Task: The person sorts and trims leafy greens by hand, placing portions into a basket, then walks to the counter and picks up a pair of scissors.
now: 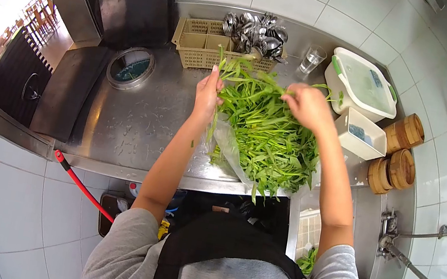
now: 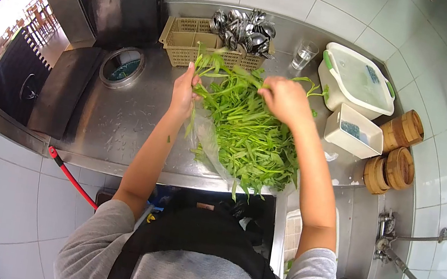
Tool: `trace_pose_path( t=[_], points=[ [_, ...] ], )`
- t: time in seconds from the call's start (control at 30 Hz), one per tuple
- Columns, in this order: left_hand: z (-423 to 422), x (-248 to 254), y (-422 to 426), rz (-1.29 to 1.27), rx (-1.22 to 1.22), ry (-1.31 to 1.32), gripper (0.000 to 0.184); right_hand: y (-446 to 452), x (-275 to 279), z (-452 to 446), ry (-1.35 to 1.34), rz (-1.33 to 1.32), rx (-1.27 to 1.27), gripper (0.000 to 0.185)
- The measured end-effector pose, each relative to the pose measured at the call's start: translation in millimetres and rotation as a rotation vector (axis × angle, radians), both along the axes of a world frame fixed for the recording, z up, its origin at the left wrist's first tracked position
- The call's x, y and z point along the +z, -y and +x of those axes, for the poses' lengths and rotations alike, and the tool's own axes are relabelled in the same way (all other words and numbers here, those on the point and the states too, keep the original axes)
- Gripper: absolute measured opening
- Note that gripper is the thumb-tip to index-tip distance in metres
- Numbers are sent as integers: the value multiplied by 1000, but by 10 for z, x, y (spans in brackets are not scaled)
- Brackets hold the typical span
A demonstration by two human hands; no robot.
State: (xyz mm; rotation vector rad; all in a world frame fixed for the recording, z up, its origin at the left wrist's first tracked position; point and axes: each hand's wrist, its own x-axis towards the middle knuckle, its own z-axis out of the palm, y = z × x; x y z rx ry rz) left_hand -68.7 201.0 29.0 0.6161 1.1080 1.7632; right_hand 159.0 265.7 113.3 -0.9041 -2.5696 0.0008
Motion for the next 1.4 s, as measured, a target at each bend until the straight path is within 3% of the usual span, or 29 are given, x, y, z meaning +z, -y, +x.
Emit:
trace_pose_path(
  t=[0.2, 0.27, 0.4, 0.5, 0.6, 0.67, 0.73, 0.9, 0.97, 1.07, 1.2, 1.3, 1.4],
  points=[
    [185, 133, -38, 24, -44, -26, 43, 97, 400, 145, -334, -325, -28, 15],
    [255, 163, -54, 35, -84, -21, 43, 23, 344, 209, -519, -385, 213, 13],
    [329, 159, -99, 38, -152, -24, 43, 174, 422, 346, -662, -790, 142, 10],
    [377, 167, -123, 10, -146, -47, 44, 169, 416, 444, -633, -910, 96, 12],
    [467, 185, -153, -7, -132, -168, 45, 172, 216, 414, -482, -767, 139, 16],
    [559, 169, -175, 43, -77, -379, 46, 199, 68, 369, -434, -862, 137, 16],
    [625, 99, -220, 96, -49, -590, 49, 225, -96, 299, -366, -659, 156, 16],
    [827, 247, -38, 123, -153, -860, 33, 258, -250, 189, -364, -715, 131, 14],
    [850, 124, -103, 188, -183, -855, 30, 280, -206, 159, -226, -515, 18, 14],
    [881, 148, -93, 261, -174, -827, 24, 336, -167, 112, -241, -406, 3, 15],
    [868, 171, -87, 242, 29, -834, 24, 376, -93, 102, -184, -587, -56, 14],
    [899, 176, -63, 252, 78, -805, 24, 404, -177, -13, -345, -130, 2, 14],
    [928, 146, -49, 307, 63, -727, 23, 403, -185, -66, -518, -187, -74, 11]
  ],
)
